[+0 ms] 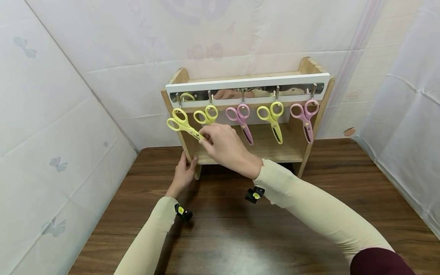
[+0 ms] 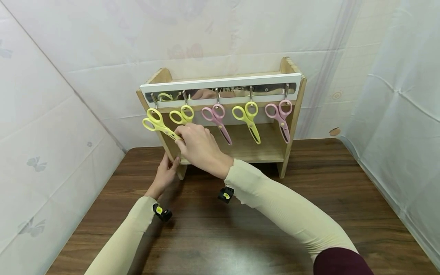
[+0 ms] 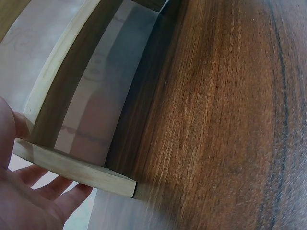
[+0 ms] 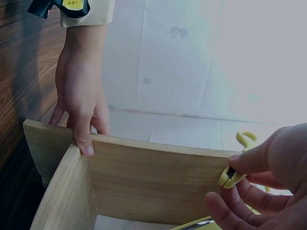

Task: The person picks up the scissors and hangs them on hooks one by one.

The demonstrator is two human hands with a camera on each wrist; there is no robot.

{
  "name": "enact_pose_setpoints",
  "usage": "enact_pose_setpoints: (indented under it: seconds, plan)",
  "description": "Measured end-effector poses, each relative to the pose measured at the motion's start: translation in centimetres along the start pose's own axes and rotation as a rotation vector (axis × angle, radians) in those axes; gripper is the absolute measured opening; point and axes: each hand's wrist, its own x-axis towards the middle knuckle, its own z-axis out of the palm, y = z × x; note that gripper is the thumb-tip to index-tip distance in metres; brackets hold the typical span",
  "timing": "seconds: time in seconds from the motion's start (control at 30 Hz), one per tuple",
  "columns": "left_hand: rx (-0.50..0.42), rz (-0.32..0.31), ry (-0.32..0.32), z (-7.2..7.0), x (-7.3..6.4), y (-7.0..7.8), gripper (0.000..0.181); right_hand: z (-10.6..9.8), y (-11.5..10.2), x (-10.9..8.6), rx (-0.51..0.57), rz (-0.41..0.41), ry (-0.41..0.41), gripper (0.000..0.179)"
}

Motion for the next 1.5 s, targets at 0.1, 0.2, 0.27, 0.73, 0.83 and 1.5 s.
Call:
enact_pose_setpoints:
  seconds: [0.1, 0.2, 0.27, 0.73, 0.83, 1.5]
  plan:
    - [-0.003, -0.001, 0.002, 0.0, 0.0, 0.0, 0.05, 0.0, 0.0, 0.0, -0.006, 0.004, 0.0, 0.008]
    - [-0.005, 0.001, 0.003, 0.0, 0.1, 0.0, 0.05, 0.1, -0.1, 0.0, -0.011, 0.012, -0.005, 0.008]
    - [-0.005, 0.001, 0.004, 0.0, 0.1, 0.0, 0.05, 0.1, -0.1, 0.1, -0.014, 0.015, -0.01, 0.007]
    - [-0.012, 0.006, -0.009, -0.1, 0.0, 0.1, 0.05, 0.2, -0.3, 0.2, -0.015, 0.034, -0.023, 0.007]
    - [-0.006, 0.002, -0.01, -0.1, 0.0, 0.1, 0.05, 0.2, -0.3, 0.3, -0.01, 0.034, -0.023, 0.007]
    - [-0.014, -0.001, -0.026, -0.2, 0.0, 0.1, 0.052, 1.1, 0.0, -0.3, -0.034, 0.127, -0.034, 0.008]
